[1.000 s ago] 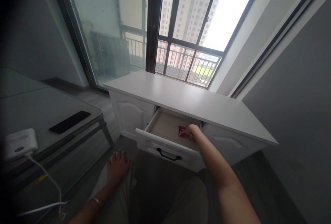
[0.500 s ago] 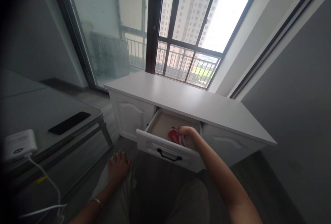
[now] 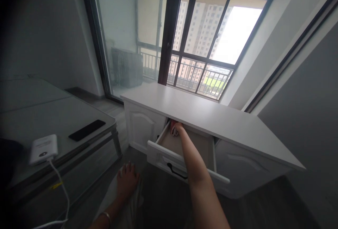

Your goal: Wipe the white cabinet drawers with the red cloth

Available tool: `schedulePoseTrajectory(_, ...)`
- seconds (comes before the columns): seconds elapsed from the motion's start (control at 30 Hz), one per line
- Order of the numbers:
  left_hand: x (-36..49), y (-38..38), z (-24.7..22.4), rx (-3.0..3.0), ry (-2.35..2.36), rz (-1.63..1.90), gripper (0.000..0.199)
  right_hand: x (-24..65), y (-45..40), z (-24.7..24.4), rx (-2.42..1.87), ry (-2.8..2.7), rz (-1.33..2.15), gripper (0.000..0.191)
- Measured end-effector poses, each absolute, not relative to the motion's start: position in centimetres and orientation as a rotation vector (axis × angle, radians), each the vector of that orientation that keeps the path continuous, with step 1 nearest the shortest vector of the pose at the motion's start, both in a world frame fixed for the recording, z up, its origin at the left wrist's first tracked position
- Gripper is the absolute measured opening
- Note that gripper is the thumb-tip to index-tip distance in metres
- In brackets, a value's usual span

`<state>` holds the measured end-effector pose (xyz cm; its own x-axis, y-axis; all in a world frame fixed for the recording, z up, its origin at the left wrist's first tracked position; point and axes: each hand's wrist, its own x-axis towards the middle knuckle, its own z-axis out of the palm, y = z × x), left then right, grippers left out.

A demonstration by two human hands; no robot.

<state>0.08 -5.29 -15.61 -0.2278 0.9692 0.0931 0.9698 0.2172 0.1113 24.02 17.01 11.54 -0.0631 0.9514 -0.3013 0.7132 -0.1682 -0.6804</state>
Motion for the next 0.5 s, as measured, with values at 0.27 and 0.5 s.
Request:
schedulePoseTrajectory(0.27,0.3,-5.3,-14.9,-1.951,-2.495,-0.256,0.055,24.2,17.5,9.7,-1.846,-1.658,0.981,0.036)
schedulePoseTrajectory(0.5,0.6,-5.3,-14.8,-1.963,-2.446,-0.261,0.056,25.1,15.4,8.2,-1.615,-1.572,1.326,0.008)
